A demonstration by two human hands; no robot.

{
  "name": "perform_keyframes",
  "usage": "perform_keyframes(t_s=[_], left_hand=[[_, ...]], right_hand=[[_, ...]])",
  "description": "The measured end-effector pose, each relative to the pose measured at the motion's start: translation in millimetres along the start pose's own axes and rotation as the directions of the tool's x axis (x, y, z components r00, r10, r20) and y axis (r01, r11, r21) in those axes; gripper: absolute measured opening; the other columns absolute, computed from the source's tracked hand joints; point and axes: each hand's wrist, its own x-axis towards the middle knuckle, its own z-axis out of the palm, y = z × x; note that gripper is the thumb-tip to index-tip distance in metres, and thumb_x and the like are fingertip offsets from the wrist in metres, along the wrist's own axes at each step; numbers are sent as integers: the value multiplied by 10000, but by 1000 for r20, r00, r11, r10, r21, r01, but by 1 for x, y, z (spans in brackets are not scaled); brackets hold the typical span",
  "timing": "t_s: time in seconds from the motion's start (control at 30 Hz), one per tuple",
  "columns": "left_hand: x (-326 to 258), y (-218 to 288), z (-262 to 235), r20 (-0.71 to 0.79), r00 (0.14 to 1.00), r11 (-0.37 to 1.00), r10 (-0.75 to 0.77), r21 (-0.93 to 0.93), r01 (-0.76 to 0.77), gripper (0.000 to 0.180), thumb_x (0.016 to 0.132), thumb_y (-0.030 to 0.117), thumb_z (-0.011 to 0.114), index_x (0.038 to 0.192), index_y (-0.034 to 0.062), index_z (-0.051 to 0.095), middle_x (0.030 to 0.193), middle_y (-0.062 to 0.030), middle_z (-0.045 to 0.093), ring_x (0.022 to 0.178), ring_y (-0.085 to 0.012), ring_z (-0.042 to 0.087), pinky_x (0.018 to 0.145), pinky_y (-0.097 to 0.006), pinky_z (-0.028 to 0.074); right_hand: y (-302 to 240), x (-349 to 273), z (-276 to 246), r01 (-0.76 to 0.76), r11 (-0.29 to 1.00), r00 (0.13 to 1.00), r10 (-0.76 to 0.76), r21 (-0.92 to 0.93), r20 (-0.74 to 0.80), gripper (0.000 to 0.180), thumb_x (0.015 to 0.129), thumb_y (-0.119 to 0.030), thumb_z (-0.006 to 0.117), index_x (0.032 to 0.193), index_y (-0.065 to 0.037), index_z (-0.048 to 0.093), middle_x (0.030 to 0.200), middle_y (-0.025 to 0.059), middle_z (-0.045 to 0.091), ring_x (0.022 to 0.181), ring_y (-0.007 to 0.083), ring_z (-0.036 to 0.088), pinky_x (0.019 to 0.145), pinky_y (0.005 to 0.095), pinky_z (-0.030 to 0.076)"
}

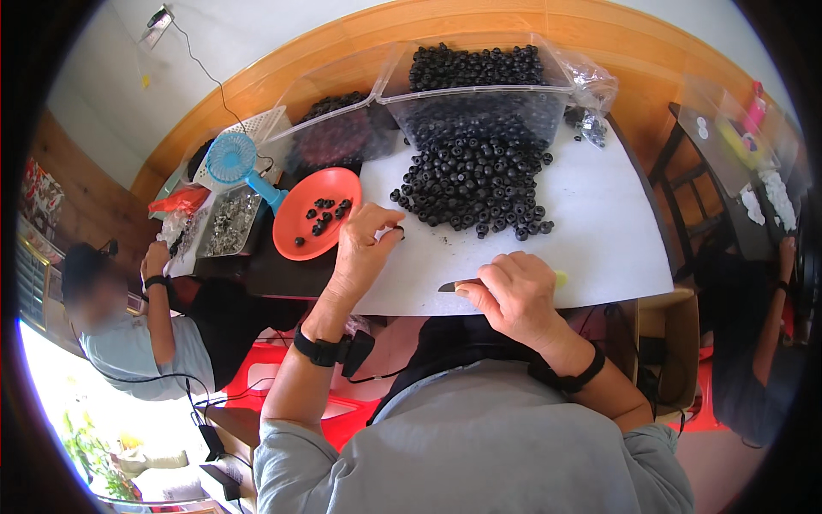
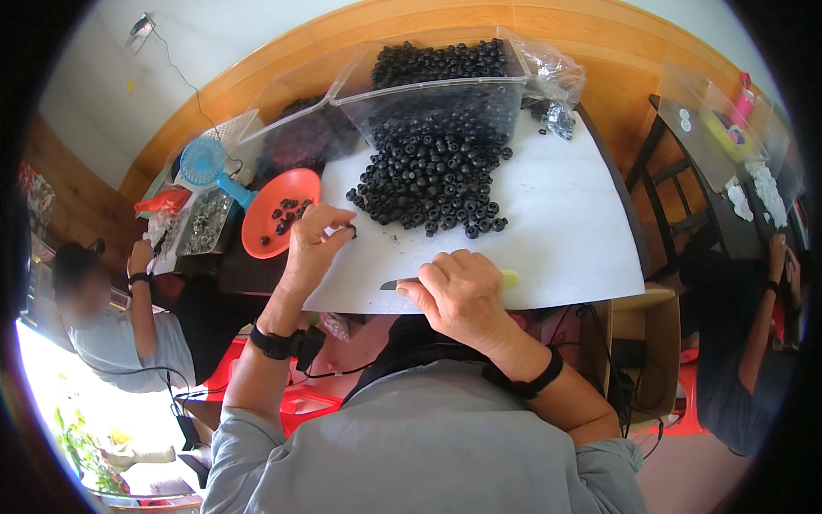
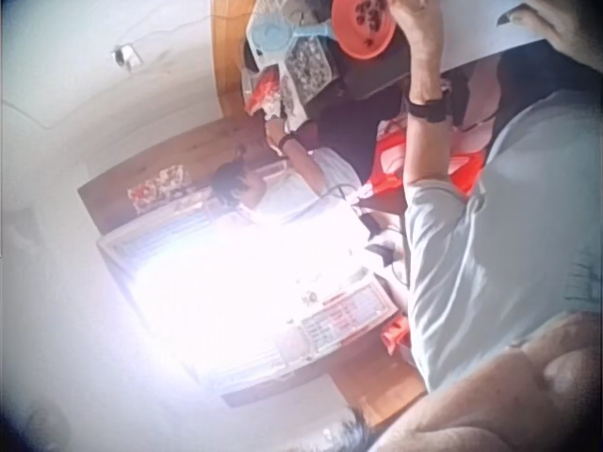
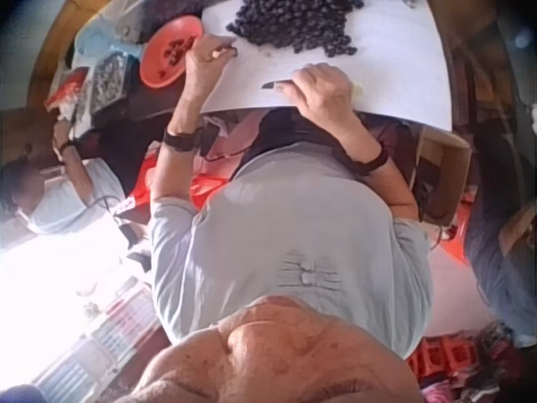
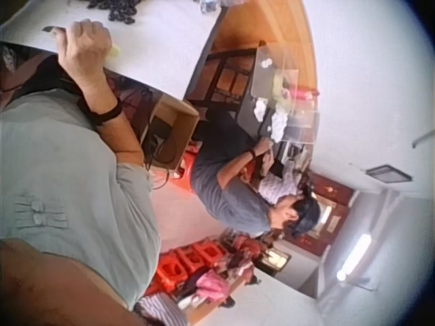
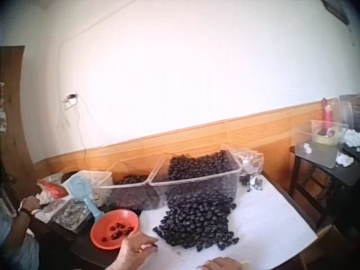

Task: Trimming excess material from small black shoe components using a knife.

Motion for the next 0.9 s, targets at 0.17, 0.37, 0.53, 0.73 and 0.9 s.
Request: perform_keyframes(t_s=[0.17, 0.37, 0.53, 0.73, 0.9], left_hand=[[-6, 5, 11, -125, 987, 977, -99, 177, 121, 110, 807, 54, 767, 893, 23, 706, 850, -100, 621, 875, -285, 617, 753, -408, 521], [-11, -8, 23, -187, 977, 948, 101, 317, -37, 98, 807, 36, 736, 890, 22, 687, 878, -129, 634, 903, -341, 619, 775, -464, 522], [-9, -11, 34, -176, 971, 883, 162, 465, -63, 83, 806, 29, 724, 877, 10, 684, 924, -148, 632, 949, -380, 598, 799, -477, 517], [-5, -2, 35, -166, 982, 886, 87, 464, 0, 100, 798, 44, 736, 869, 6, 678, 954, -154, 628, 993, -383, 586, 823, -486, 512], [-13, -2, 32, -141, 989, 931, 45, 364, 10, 132, 803, 81, 758, 898, 17, 692, 956, -147, 631, 994, -376, 588, 823, -481, 520]], right_hand=[[0, -1, 0, 16, 1000, 1000, -16, -7, 5, 309, 806, -261, 858, 823, -92, 600, 707, 37, 574, 604, 247, 556, 542, 390, 422], [0, -2, 3, 31, 999, 999, -31, -30, -19, 304, 820, -273, 834, 788, -108, 581, 714, 30, 554, 633, 240, 558, 563, 387, 424], [-1, -3, 3, 32, 998, 999, -33, -49, -23, 313, 832, -285, 813, 754, -120, 560, 719, 24, 543, 656, 236, 560, 575, 384, 422], [0, -4, 3, 47, 998, 998, -49, -47, -33, 318, 837, -291, 809, 753, -122, 554, 718, 23, 543, 655, 234, 562, 574, 384, 425], [1, -5, 4, 58, 997, 998, -59, -52, -32, 308, 843, -292, 805, 766, -123, 559, 722, 24, 541, 655, 236, 563, 578, 383, 433]])
